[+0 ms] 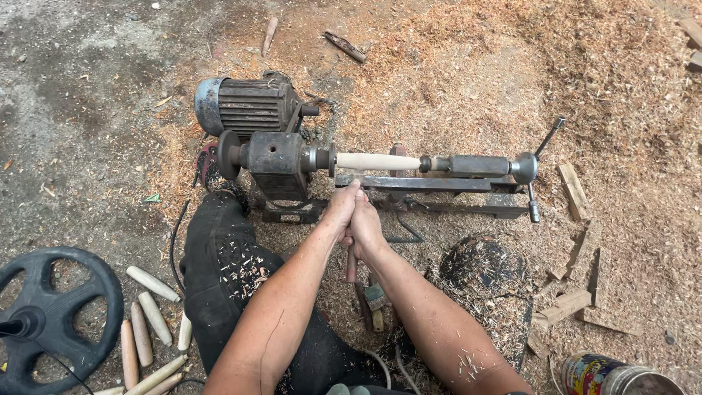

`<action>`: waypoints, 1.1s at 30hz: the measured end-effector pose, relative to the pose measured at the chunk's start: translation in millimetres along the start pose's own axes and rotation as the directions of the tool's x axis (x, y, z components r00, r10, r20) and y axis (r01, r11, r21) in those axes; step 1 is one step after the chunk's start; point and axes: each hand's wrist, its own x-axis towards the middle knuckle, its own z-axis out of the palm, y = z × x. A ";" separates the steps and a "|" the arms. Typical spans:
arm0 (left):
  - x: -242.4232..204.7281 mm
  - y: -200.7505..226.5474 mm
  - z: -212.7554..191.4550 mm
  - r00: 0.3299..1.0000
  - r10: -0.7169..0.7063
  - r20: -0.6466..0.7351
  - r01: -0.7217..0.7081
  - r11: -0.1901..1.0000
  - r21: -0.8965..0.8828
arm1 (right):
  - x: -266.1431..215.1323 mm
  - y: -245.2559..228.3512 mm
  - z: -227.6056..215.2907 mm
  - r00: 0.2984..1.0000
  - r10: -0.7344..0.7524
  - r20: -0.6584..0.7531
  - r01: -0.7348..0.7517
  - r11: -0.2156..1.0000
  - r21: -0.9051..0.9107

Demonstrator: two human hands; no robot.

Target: The person operates a wood lathe to shape a cylindrical wooden piece using a chisel. They remove the finished piece, mount a new rectangular block of wood, and continue shaping it into a cylinder.

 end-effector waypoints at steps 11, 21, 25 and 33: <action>12.2 -12.2 21.9 0.995 0.091 -0.042 -0.093 0.995 -0.043 | -2.0 -13.0 -21.4 1.000 0.001 -0.018 -0.002 0.999 -0.052; 15.6 -15.7 50.0 0.999 0.048 -0.008 -0.048 0.994 -0.099 | -1.6 -24.2 -48.9 0.999 -0.008 -0.036 0.005 0.997 -0.071; 8.9 -14.3 62.7 0.996 0.071 -0.055 -0.075 0.995 -0.071 | -3.5 -29.2 -59.9 0.998 0.045 -0.049 -0.051 0.992 -0.118; 10.5 -14.5 83.2 0.998 0.070 -0.008 -0.070 0.994 -0.086 | -9.5 -40.1 -78.6 1.000 -0.012 -0.011 0.010 0.995 -0.104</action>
